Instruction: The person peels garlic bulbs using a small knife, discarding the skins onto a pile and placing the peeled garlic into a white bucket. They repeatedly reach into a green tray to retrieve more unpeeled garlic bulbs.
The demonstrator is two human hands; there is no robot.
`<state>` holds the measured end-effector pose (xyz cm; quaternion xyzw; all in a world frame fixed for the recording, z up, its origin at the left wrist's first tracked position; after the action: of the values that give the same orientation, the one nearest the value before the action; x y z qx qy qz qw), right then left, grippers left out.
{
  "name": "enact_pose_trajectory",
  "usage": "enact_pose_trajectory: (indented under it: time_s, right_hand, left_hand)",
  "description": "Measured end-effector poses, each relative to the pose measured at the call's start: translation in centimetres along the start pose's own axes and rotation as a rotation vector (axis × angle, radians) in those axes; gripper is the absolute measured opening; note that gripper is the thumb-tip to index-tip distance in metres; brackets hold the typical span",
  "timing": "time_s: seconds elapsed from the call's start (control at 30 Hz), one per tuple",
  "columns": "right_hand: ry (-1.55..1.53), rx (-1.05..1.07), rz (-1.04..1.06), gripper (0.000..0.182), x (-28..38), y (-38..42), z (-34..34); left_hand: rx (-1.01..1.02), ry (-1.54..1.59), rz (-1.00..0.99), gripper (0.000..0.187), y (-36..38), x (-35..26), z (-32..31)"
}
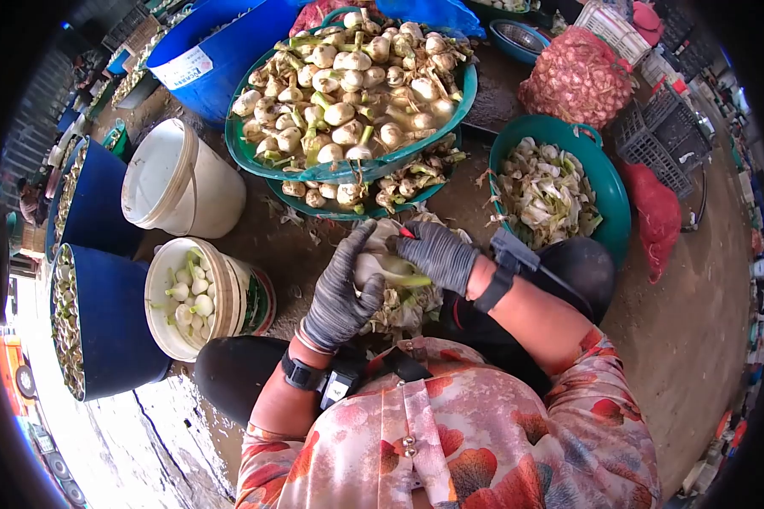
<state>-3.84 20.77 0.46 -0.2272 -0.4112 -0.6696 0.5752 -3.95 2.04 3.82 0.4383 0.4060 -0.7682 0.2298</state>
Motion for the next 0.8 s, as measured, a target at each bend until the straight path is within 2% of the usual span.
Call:
enact_pose_trajectory:
  time_s: [0.07,0.1,0.13,0.2,0.23,0.27,0.3,0.33,0.37,0.4,0.47,0.5,0.53,0.57,0.6,0.63,0.67,0.7,0.73,0.77,0.8]
  right_hand:
    - [0.272,0.119,0.547,0.022,-1.1,-0.3,-1.1]
    - [-0.401,0.289,0.32,0.026,-0.7,-0.1,-1.9]
    - [0.015,0.398,-0.01,0.023,-0.5,0.0,-2.5]
    - [0.537,0.415,0.52,0.025,0.6,0.8,-3.7]
    - [0.549,0.564,0.147,0.031,2.8,1.0,-3.0]
    - [0.552,0.564,0.15,0.031,2.9,0.6,-2.5]
    - [0.422,0.422,0.215,0.034,3.2,-0.3,-1.2]
    - [0.289,0.285,0.282,0.037,3.8,-1.3,0.0]
    - [0.3,0.173,0.211,0.035,6.7,-1.8,2.6]
    - [0.304,0.064,0.157,0.033,10.5,-2.3,5.2]
    - [0.205,-0.116,0.111,0.033,12.4,-5.5,7.5]
    - [0.014,-0.125,0.162,0.03,11.1,-9.2,7.8]
    - [0.162,-0.223,0.323,0.033,9.6,-13.4,8.1]
    - [0.213,-0.222,0.123,0.04,12.0,-15.2,8.0]
    - [0.341,-0.271,0.092,0.046,10.2,-19.5,7.5]
    - [0.349,-0.204,0.057,0.05,9.5,-22.4,6.4]
    - [0.574,-0.219,0.169,0.052,9.3,-23.9,5.4]
    - [0.596,-0.08,-0.006,0.054,10.4,-24.0,4.4]
    - [0.557,-0.134,0.09,0.055,10.5,-24.1,3.7]
    - [0.607,-0.103,0.088,0.056,10.7,-23.9,3.9]
    - [0.753,-0.105,0.268,0.061,9.8,-24.0,3.8]
  left_hand:
    - [-0.217,0.178,0.053,0.057,0.3,0.1,0.4]
    - [-0.277,0.5,0.277,0.059,0.8,0.3,0.7]
    - [-0.43,0.632,0.223,0.056,0.2,1.9,0.8]
    - [-0.691,1.105,0.414,0.049,0.7,3.5,1.9]
    - [-0.724,1.165,0.369,0.045,0.9,4.2,3.7]
    - [-0.674,1.338,0.197,0.048,0.9,5.0,6.1]
    - [-0.891,1.346,0.232,0.056,1.6,3.6,8.2]
    - [-1.115,1.357,0.132,0.064,2.0,2.8,10.7]
    - [-0.968,1.521,-0.106,0.077,3.0,3.4,13.4]
    - [-1.104,1.37,-0.105,0.086,4.1,3.6,15.7]
    - [-1.203,1.107,-0.016,0.09,7.8,6.5,17.4]
    - [-1.047,1.362,-0.165,0.089,8.2,7.5,17.9]
    - [-0.723,1.635,-0.294,0.076,7.2,8.1,16.5]
    - [-1.062,1.112,0.007,0.06,2.3,0.8,14.9]
    - [-1.021,0.663,-0.054,0.045,3.6,8.2,15.1]
    - [-0.987,0.982,-0.007,0.03,2.5,6.7,14.1]
    - [-1.224,1.392,0.098,0.034,1.3,7.0,12.9]
    - [-1.195,1.371,0.194,0.032,0.6,6.9,12.1]
    - [-1.158,1.349,0.306,0.03,0.5,6.8,11.1]
    - [-1.083,1.447,0.283,0.03,0.0,6.6,10.7]
    - [-1.0,1.545,0.263,0.03,-0.3,6.7,10.3]
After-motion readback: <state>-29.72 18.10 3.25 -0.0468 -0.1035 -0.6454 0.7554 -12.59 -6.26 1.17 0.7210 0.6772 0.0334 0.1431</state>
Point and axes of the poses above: each hand's wrist, its own y-axis away from the middle knuckle, its own z-axis out of the back of the hand, x = y × z, the point moved 4 cm from there along -y, towards the middle knuckle, and after that the axes turned 10 degrees about -z, right-handed, at the moved point
